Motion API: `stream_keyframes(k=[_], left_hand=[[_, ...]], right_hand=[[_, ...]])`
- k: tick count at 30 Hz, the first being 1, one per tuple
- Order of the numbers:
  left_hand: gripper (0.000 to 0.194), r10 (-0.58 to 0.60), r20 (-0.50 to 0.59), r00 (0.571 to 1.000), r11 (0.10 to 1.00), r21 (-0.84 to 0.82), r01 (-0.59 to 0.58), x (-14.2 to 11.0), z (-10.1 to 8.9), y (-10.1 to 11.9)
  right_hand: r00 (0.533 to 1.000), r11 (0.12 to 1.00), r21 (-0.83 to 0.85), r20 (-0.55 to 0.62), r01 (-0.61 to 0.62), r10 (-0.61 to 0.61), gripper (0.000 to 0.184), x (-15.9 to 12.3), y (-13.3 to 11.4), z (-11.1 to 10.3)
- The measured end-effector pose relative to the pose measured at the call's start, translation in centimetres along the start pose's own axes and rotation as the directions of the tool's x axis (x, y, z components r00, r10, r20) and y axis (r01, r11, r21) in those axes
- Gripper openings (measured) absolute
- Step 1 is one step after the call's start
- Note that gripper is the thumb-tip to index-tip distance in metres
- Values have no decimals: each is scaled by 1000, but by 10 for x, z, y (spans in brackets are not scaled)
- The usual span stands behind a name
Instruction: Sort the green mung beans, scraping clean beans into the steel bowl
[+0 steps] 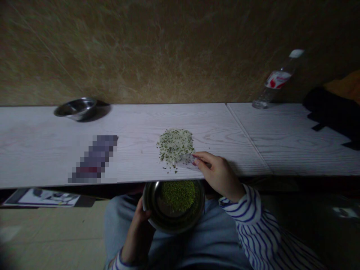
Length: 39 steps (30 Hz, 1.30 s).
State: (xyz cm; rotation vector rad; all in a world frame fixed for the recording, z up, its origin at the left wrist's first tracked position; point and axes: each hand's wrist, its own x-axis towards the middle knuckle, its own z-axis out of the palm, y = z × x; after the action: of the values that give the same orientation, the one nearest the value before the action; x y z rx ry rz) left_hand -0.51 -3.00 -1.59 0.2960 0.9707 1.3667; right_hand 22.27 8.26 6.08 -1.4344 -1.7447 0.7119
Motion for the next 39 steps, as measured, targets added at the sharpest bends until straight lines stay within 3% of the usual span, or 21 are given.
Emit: stream_keyframes(k=[19, 31, 39], left_hand=[[58, -24, 32, 999, 1000, 11, 24, 2, -5, 0], [56, -38, -22, 999, 996, -76, 37, 3, 0, -2], [56, -33, 11, 999, 998, -57, 33, 2, -1, -2]], right_hand=[[998, 997, 78, 56, -9, 4, 25, -1, -5, -1], [995, 998, 57, 97, 13, -18, 25, 0, -12, 0], [994, 999, 37, 106, 25, -29, 24, -3, -11, 1]])
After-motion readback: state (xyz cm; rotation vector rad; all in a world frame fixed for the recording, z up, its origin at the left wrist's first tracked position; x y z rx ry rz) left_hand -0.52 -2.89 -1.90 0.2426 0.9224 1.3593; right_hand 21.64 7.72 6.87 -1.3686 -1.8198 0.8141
